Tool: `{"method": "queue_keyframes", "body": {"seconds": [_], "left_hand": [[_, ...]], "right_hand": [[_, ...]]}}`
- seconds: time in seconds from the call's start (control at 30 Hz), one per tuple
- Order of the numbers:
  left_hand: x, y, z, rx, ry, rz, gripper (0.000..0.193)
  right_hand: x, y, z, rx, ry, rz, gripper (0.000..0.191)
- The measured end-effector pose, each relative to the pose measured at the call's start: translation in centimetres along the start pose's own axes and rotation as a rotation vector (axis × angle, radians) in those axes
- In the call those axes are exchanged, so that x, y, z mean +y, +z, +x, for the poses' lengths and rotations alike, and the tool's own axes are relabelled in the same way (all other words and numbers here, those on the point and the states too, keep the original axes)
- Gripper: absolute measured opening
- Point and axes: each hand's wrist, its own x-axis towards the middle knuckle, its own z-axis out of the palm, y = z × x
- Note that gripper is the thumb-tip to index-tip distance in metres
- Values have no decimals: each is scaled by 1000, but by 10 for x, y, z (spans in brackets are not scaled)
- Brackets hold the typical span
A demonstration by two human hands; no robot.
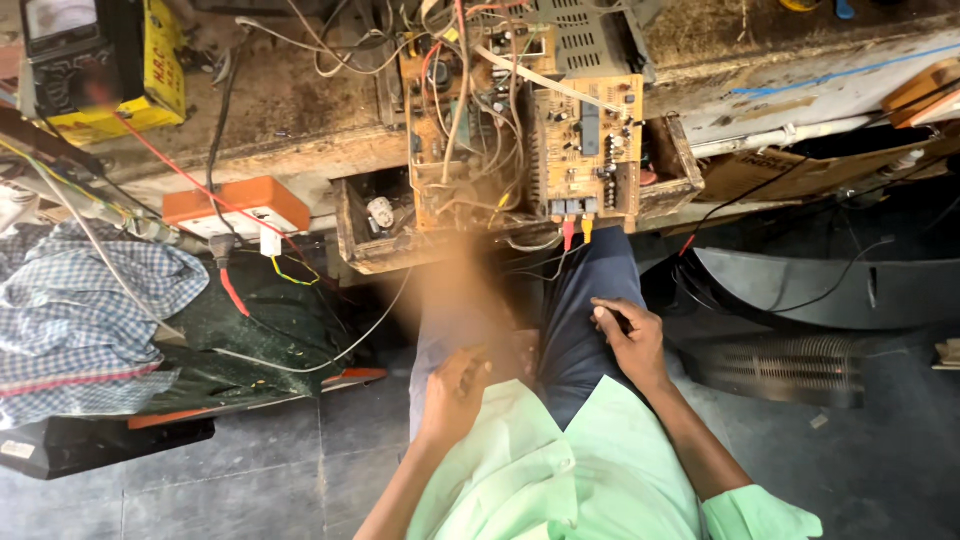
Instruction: The person sits at a cluttered repair bench and solders components on green circuit boards using a soldering iron, holding each board in one hand while working. They set boards down, pick up other boards and a multimeter, and continue soldering different boards throughout the clip.
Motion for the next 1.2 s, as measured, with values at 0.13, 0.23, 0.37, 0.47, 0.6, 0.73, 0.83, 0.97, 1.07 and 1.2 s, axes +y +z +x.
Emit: {"method": "queue_keyframes", "body": {"seconds": [0.13,0.23,0.37,0.47,0.6,0.73,0.83,0.97,1.07,1.2], "left_hand": [[-4,1,0,5,-31,9,24],[-9,2,1,23,-1,-2,18],[-13,0,0,6,47,35,15],[-13,-3,-1,-23,-6,51,17],[-12,-6,1,-54,53,105,16],[-13,-6,2,-48,76,117,16],[-15,-6,2,-115,44,185,16],[-14,-9,1,-59,70,93,17],[-11,-13,1,-64,77,97,17],[-10,-14,0,-20,64,4,15]], "right_hand": [[-3,2,-1,16,-8,-5,19],[-4,3,0,10,-6,-2,19],[-2,3,0,-2,-9,-19,20],[-1,5,0,3,0,14,21],[-4,6,0,-2,19,-18,21],[-7,7,0,2,16,-32,22],[-7,8,-1,3,25,-38,22],[-5,9,-1,-3,23,-56,24],[-3,11,-1,-4,35,-71,25],[0,11,0,-8,10,-74,23]]}}
